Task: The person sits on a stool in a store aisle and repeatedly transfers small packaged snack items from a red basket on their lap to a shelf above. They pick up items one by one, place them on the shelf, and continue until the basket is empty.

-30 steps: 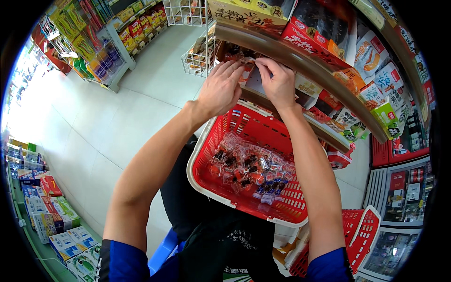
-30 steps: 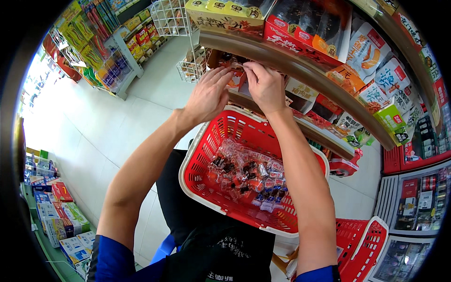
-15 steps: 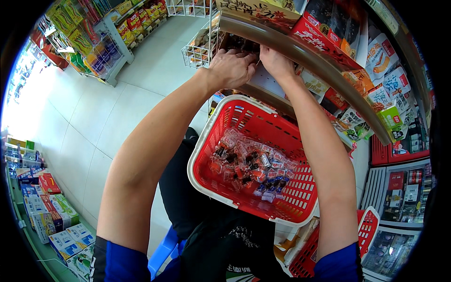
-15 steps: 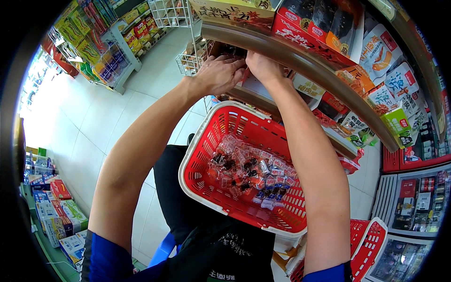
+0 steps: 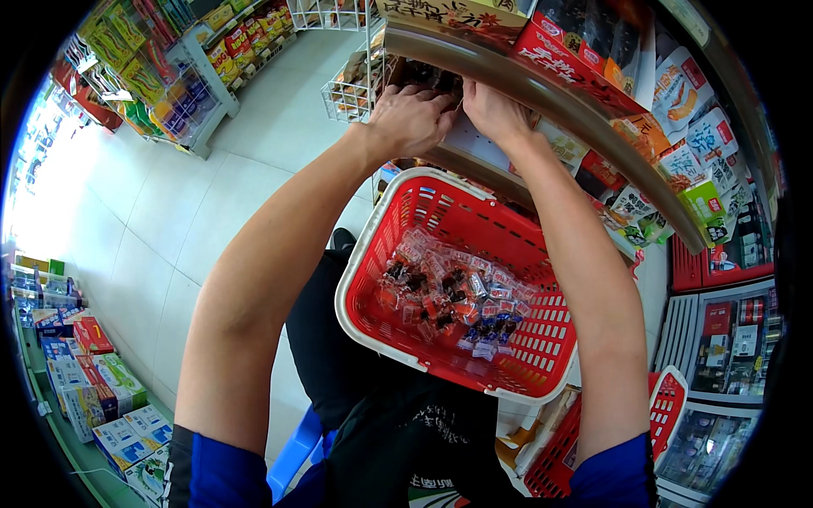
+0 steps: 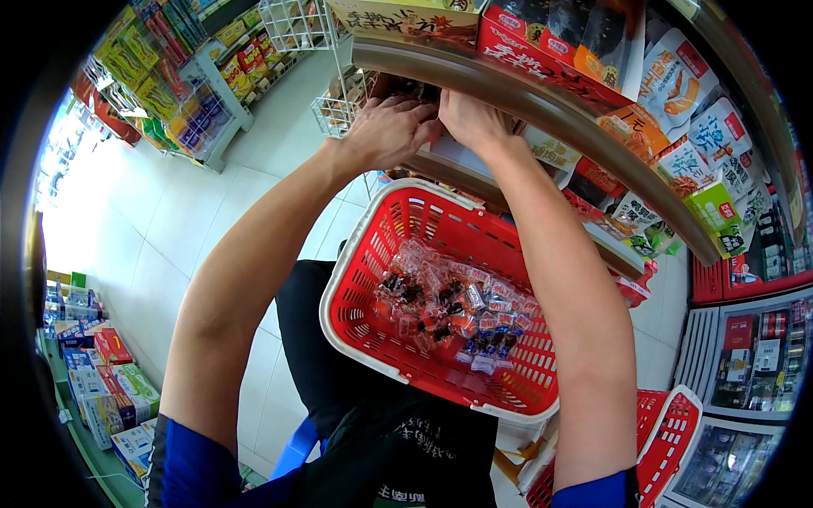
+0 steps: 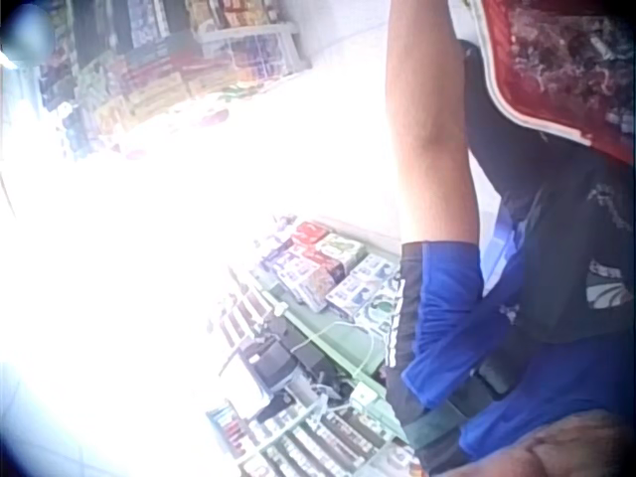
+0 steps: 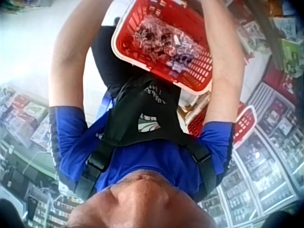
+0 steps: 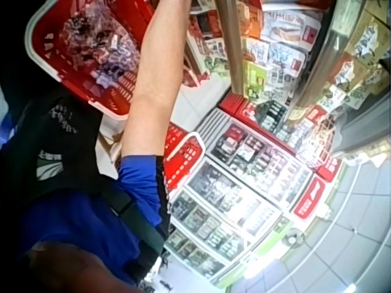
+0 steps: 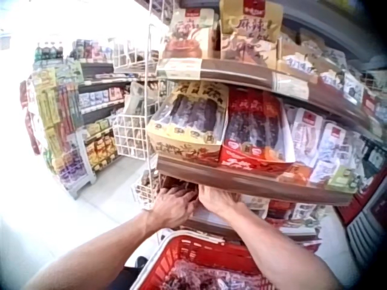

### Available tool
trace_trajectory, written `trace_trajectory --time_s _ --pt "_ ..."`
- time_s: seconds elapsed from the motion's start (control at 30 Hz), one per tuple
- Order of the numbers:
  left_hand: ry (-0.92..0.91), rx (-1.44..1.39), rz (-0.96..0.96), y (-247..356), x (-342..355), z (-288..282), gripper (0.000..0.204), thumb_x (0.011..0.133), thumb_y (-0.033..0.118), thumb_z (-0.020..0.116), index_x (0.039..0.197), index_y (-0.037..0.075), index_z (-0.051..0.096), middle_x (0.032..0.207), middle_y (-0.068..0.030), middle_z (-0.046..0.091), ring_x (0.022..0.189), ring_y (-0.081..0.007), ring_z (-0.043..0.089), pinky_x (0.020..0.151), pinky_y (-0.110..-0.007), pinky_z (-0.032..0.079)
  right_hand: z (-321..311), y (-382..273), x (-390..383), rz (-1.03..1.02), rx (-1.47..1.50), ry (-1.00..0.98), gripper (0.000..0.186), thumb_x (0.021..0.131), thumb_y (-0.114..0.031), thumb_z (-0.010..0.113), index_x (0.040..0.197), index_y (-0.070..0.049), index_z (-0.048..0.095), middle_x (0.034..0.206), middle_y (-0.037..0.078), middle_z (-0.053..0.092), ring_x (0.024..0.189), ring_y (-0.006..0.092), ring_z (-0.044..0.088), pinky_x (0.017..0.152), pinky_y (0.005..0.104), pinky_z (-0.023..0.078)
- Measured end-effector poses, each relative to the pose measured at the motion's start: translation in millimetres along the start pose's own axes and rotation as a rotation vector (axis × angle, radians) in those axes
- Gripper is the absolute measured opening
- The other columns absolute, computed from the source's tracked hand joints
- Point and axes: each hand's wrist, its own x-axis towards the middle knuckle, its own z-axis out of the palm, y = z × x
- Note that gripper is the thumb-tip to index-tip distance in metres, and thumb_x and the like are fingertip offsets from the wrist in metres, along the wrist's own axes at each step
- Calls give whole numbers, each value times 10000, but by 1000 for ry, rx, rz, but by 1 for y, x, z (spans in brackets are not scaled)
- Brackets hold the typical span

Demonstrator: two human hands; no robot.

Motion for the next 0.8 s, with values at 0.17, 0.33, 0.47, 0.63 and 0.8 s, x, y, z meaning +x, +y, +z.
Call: trace_trajectory --time_s 0.17,0.33,0.47,0.63,0.8 --pt "42 -14 2 2 -1 0 443 1005 386 407 1282 116 621 1303 -153 626 1270 -339 533 1087 -499 373 -6 -2 -9 -70 -11 105 287 982 -255 532 1118 -21 627 994 242 657 930 446 613 836 515 478" --pt "119 -21 14 5 -5 -1 448 989 397 426 1234 95 650 1219 -174 667 1207 -344 575 1035 -495 405 -27 -12 -39 -89 -39 145 381 911 -140 578 1281 -50 565 1242 214 586 1135 407 549 988 502 420" --pt "49 -37 22 5 -10 -13 433 1003 373 459 1304 104 614 1270 -187 640 1229 -372 557 1068 -479 400 -50 -25 -86 -141 154 98 475 843 -43 599 1316 -57 550 1323 140 546 1192 357 515 1023 465 403" --pt "242 -45 100 10 -35 -18 393 965 331 566 1244 64 634 1221 -166 659 1189 -351 580 1027 -464 432 -59 -33 -171 -38 296 -26 331 866 -57 598 1195 -25 612 1178 143 613 1082 333 565 939 437 455" --pt "235 -286 198 70 -89 -1 289 874 139 683 1144 38 658 1061 -153 700 993 -335 664 895 -428 533 -57 -14 -263 196 327 -617 263 872 -84 619 1124 -32 673 1096 122 671 1089 308 584 940 425 482"
